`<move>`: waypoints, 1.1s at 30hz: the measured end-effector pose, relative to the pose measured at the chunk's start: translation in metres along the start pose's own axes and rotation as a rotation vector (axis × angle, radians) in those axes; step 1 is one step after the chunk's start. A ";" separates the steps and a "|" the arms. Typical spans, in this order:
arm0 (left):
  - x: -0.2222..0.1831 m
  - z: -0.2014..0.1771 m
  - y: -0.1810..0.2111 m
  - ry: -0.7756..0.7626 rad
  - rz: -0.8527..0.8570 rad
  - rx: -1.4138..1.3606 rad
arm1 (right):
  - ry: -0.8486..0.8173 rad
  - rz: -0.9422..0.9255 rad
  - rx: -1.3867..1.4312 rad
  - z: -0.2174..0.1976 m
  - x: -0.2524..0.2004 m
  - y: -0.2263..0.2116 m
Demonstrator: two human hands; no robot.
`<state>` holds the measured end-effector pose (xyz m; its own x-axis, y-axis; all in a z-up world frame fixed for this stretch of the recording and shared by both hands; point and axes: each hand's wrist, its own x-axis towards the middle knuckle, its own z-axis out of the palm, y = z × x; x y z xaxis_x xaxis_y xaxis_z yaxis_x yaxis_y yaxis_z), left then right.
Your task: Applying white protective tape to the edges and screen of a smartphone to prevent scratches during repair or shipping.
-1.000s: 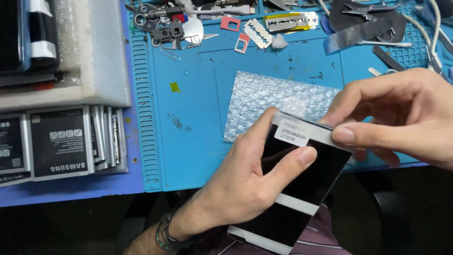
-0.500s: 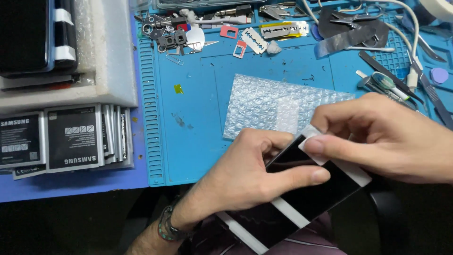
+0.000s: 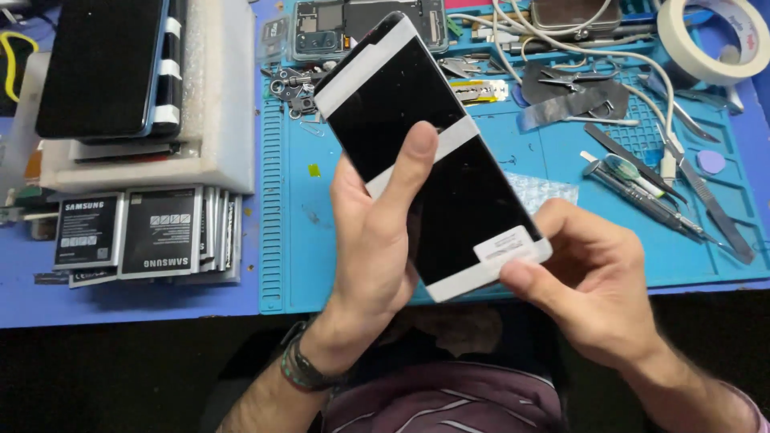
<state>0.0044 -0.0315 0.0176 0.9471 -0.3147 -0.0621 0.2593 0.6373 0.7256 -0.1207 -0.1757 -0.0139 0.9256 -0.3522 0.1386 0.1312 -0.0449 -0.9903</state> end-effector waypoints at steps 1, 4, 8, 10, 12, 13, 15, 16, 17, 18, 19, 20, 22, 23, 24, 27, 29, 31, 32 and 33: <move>0.002 0.002 0.000 -0.021 0.081 0.077 | -0.064 -0.020 -0.135 0.000 0.004 -0.009; 0.003 0.003 -0.003 -0.044 0.187 0.188 | -0.056 -0.008 -0.284 0.000 0.010 -0.022; -0.001 0.003 -0.003 -0.078 0.307 0.319 | -0.033 0.079 -0.198 -0.009 0.014 -0.018; -0.004 0.005 0.001 -0.082 0.325 0.381 | -0.054 0.078 -0.165 -0.008 0.016 -0.018; -0.008 0.008 0.001 -0.086 0.344 0.442 | -0.076 0.077 -0.134 -0.006 0.019 -0.018; -0.011 0.009 -0.001 -0.103 0.331 0.441 | -0.026 0.018 -0.259 -0.005 0.022 -0.016; -0.017 0.013 -0.005 -0.122 0.318 0.440 | 0.028 -0.040 -0.383 -0.003 0.027 -0.017; -0.022 0.014 -0.006 -0.131 0.262 0.422 | 0.036 -0.020 -0.355 -0.001 0.030 -0.019; -0.026 0.016 -0.008 -0.137 0.203 0.401 | 0.042 0.001 -0.328 0.000 0.033 -0.021; -0.025 0.015 -0.009 -0.137 0.201 0.400 | 0.043 0.003 -0.330 0.000 0.034 -0.015; -0.024 0.014 -0.009 -0.120 0.224 0.396 | 0.039 0.025 -0.281 0.000 0.035 -0.010; -0.023 0.013 -0.009 -0.103 0.246 0.393 | 0.036 0.046 -0.232 0.000 0.036 -0.004; -0.018 0.014 -0.007 -0.040 0.097 0.268 | 0.010 0.069 -0.227 -0.002 0.033 -0.004; -0.016 0.013 -0.005 0.024 -0.049 0.142 | -0.016 0.092 -0.221 -0.003 0.032 -0.004; -0.014 0.012 -0.001 0.033 -0.047 0.140 | -0.025 0.094 -0.221 -0.004 0.031 -0.008; -0.012 0.010 0.006 0.070 -0.127 0.070 | -0.140 0.199 0.159 -0.010 0.026 -0.012; -0.013 0.008 0.009 0.013 -0.145 0.024 | -0.173 0.244 0.284 -0.019 0.025 -0.005; -0.015 0.006 0.009 -0.012 -0.115 0.048 | -0.168 0.246 0.280 -0.020 0.024 -0.006; -0.016 0.006 0.009 -0.040 -0.083 0.072 | -0.163 0.244 0.277 -0.021 0.024 -0.006; -0.016 0.006 0.009 -0.038 -0.084 0.071 | -0.163 0.246 0.277 -0.021 0.024 -0.007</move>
<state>-0.0097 -0.0245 0.0295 0.9144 -0.3924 -0.0996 0.3222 0.5565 0.7658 -0.1071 -0.2031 -0.0042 0.9826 -0.1668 -0.0817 -0.0315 0.2836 -0.9584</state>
